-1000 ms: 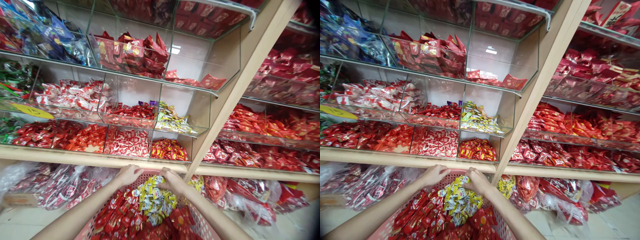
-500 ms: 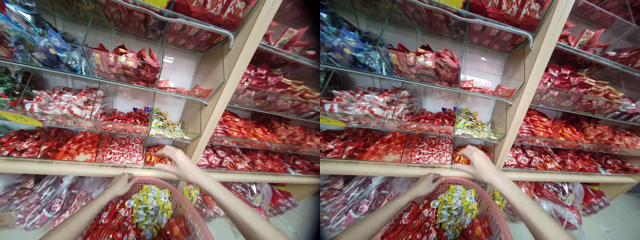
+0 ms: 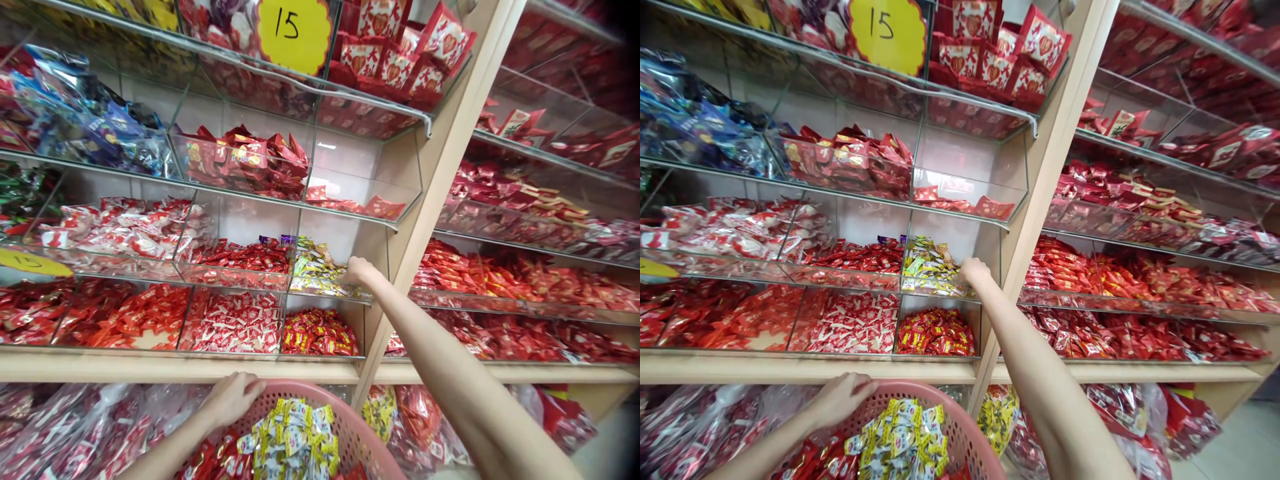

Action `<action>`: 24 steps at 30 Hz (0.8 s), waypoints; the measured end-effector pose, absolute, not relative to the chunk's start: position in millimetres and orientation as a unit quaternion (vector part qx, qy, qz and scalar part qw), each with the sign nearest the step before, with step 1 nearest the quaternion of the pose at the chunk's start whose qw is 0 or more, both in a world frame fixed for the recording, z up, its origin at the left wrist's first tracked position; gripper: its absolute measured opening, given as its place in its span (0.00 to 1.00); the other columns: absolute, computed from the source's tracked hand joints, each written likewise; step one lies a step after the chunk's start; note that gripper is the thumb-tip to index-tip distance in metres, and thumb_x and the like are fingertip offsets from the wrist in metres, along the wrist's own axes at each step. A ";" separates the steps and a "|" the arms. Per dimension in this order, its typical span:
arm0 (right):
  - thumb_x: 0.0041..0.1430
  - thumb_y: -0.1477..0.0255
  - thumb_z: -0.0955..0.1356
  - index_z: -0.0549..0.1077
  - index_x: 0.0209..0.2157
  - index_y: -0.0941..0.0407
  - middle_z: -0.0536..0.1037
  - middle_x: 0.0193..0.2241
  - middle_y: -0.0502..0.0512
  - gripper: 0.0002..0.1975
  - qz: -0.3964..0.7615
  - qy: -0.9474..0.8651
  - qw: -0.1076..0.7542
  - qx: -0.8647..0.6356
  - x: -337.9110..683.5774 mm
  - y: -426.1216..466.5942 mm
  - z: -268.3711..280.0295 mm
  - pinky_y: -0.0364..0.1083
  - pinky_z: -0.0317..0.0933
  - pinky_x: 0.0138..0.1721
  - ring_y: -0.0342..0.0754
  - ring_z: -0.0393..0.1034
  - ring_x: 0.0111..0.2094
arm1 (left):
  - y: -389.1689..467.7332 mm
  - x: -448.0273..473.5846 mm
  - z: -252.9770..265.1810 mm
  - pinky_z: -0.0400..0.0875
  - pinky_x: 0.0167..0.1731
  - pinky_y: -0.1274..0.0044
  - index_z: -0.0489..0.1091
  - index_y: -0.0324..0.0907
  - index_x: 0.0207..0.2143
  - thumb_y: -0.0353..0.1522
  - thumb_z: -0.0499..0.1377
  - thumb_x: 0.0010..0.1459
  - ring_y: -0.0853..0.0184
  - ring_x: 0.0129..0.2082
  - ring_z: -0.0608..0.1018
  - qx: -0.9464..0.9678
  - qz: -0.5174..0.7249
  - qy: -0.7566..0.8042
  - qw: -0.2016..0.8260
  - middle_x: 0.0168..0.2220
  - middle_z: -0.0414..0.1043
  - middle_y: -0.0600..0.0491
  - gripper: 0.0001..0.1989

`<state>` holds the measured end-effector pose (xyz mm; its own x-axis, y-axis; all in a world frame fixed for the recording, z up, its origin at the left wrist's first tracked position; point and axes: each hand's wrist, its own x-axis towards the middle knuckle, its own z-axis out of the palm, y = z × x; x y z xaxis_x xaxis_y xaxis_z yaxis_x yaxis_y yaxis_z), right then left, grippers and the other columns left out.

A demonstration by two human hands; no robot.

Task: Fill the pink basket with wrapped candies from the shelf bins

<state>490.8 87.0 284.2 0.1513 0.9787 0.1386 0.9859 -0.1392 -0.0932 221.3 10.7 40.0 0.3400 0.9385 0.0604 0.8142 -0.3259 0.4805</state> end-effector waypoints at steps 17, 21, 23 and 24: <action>0.36 0.68 0.70 0.69 0.20 0.58 0.67 0.17 0.47 0.09 0.170 -0.753 0.003 -0.636 506.5 81.7 300.2 0.40 0.55 0.22 0.40 0.61 0.20 | 10.0 221.6 39.7 0.57 0.27 0.77 0.69 0.43 0.25 0.47 0.42 0.57 0.62 0.30 0.74 0.792 0.174 0.552 0.192 0.27 0.74 0.51 0.24; 0.31 0.64 0.72 0.69 0.19 0.58 0.69 0.17 0.49 0.14 0.187 -0.740 -0.015 -0.646 504.7 82.3 297.6 0.41 0.56 0.23 0.41 0.60 0.19 | 10.7 222.0 40.8 0.57 0.27 0.77 0.69 0.43 0.25 0.47 0.42 0.57 0.62 0.30 0.74 0.794 0.176 0.549 0.191 0.27 0.74 0.51 0.24; 0.31 0.63 0.73 0.69 0.19 0.58 0.68 0.17 0.49 0.15 0.165 -0.744 -0.024 -0.647 504.1 85.1 297.3 0.41 0.55 0.22 0.40 0.59 0.18 | 11.0 222.7 42.6 0.56 0.27 0.77 0.68 0.43 0.25 0.48 0.42 0.57 0.62 0.30 0.74 0.796 0.178 0.547 0.187 0.27 0.74 0.51 0.24; 0.31 0.63 0.73 0.69 0.18 0.58 0.67 0.17 0.48 0.15 0.145 -0.749 -0.028 -0.646 503.9 86.9 297.2 0.42 0.55 0.21 0.40 0.57 0.18 | 11.1 223.2 43.7 0.56 0.27 0.77 0.68 0.43 0.25 0.48 0.42 0.57 0.62 0.30 0.74 0.797 0.180 0.546 0.185 0.27 0.74 0.51 0.24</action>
